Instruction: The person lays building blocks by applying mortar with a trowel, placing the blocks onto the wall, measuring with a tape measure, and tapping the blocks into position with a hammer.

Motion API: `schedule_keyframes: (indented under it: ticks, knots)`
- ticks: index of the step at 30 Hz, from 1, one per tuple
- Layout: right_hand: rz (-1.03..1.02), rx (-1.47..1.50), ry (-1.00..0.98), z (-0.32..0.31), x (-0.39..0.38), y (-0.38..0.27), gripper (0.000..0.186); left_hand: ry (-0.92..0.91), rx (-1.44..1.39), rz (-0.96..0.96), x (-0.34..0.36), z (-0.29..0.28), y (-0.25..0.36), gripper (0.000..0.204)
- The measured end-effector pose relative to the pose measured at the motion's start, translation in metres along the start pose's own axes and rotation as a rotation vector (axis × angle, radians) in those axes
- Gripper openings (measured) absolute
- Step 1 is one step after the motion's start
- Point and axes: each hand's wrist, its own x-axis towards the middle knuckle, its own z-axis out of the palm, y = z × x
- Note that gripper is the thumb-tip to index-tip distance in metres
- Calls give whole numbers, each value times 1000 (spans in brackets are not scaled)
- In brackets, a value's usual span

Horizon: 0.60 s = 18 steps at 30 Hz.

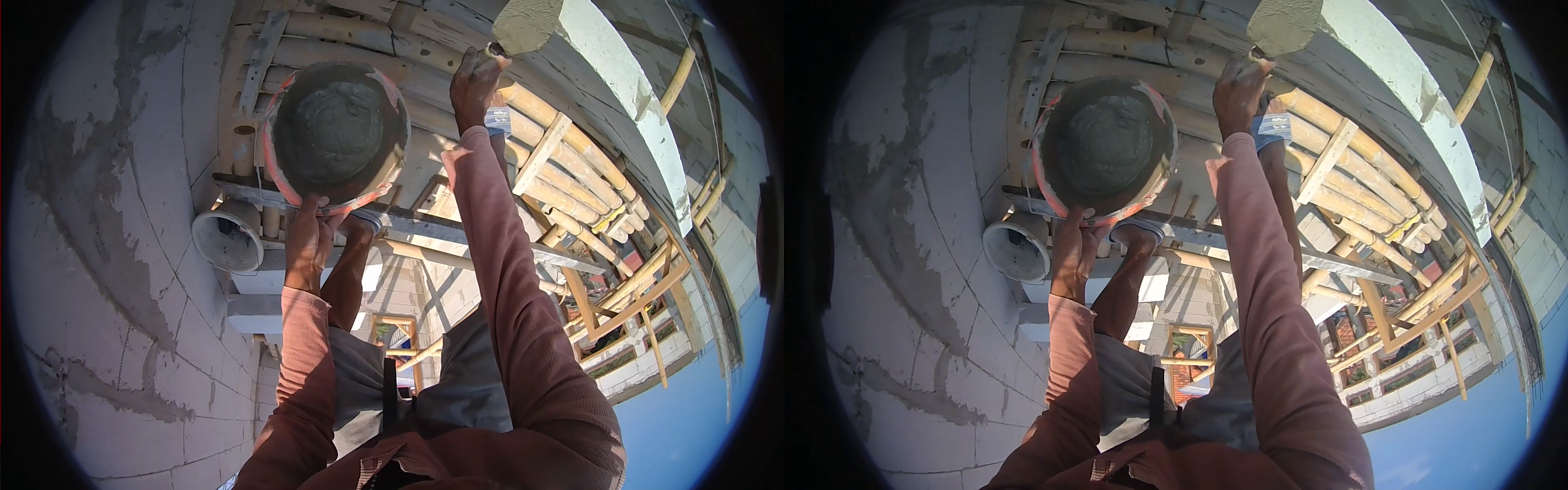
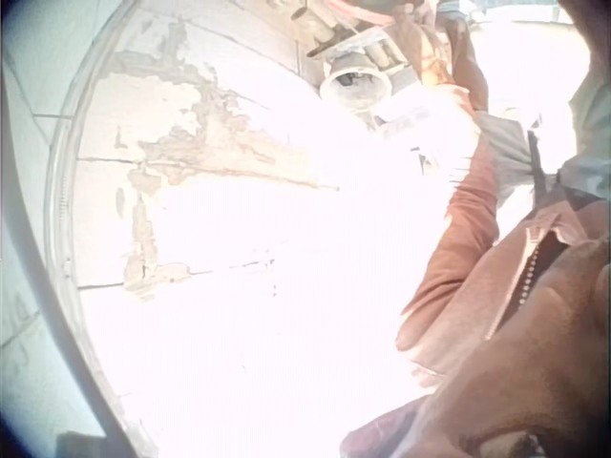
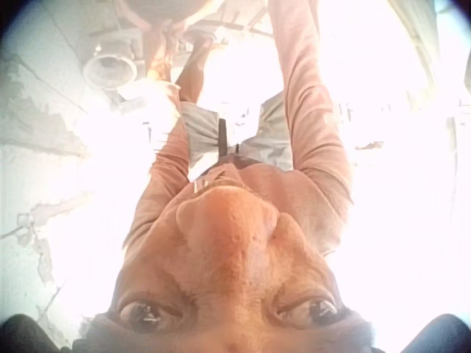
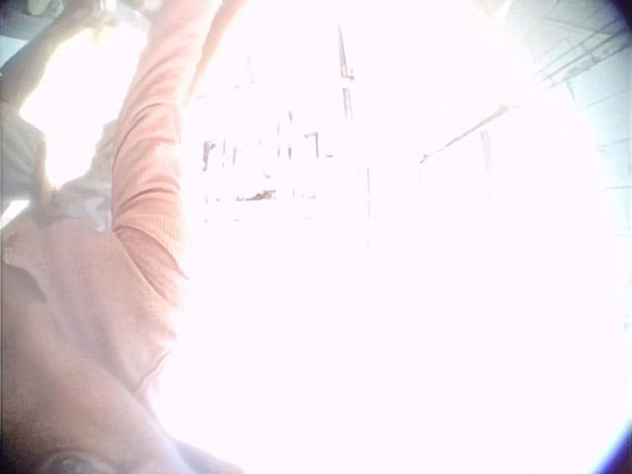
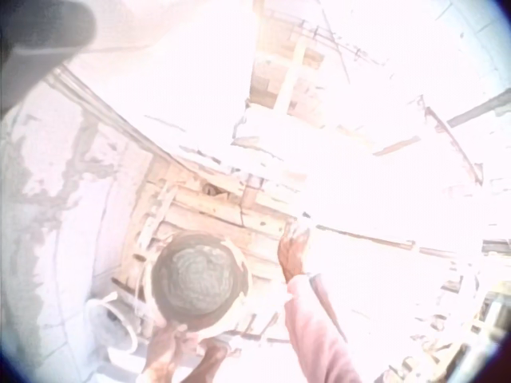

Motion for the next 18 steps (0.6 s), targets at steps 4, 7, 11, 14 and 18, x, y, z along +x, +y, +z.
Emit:
schedule_keyframes:
  ticks: [4,7,11,14,18]
  knots:
    - [-14,542,16,4,-67,-5,40,-25,-1,7,0,5,-1,18]
    - [225,959,-11,-13,-106,17,42,-1,49,25,3,9,-2,18]
    - [598,1104,48,-32,-81,69,52,-38,60,36,6,11,-7,18]
    - [814,1166,134,-19,-17,91,62,-56,60,51,7,12,-8,21]
    - [647,1048,187,7,-1,51,61,-59,98,16,5,15,-7,23]
